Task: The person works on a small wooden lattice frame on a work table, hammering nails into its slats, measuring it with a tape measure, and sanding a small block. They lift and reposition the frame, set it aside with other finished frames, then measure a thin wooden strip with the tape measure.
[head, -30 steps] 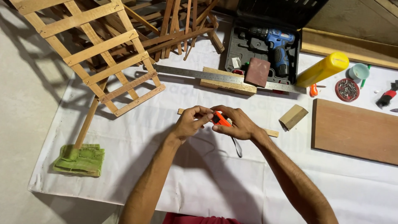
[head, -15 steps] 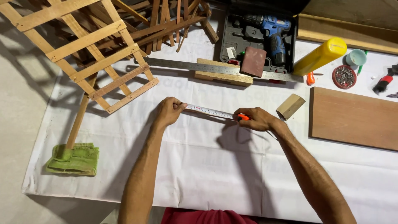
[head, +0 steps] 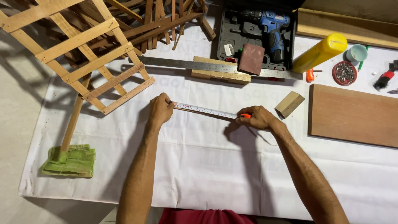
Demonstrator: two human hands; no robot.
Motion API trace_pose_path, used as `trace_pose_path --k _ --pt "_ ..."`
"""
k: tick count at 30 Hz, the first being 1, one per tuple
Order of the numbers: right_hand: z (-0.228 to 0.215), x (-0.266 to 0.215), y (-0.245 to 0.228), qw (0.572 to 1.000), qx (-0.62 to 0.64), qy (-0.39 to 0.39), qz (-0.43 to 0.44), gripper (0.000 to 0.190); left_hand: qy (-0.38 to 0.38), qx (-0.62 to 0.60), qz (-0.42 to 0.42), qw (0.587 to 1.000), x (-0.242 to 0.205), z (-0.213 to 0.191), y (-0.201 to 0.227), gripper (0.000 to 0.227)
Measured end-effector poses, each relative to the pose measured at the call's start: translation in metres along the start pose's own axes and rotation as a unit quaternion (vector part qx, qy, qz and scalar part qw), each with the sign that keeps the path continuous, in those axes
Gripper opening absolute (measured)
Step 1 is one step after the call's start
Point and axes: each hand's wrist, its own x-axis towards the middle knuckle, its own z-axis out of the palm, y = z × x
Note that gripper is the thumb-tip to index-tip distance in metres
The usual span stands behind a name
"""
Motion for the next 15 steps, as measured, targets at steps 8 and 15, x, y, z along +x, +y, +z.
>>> trace_pose_path --k 8,15 --pt "-0.001 0.006 0.003 0.999 -0.012 -0.012 0.027 0.057 -0.046 -0.016 -0.037 0.998 0.010 -0.007 -0.008 0.027" --pt "-0.002 0.007 0.003 1.000 -0.022 -0.012 0.019 0.057 -0.050 -0.028 -0.044 0.997 0.004 -0.012 -0.003 0.027"
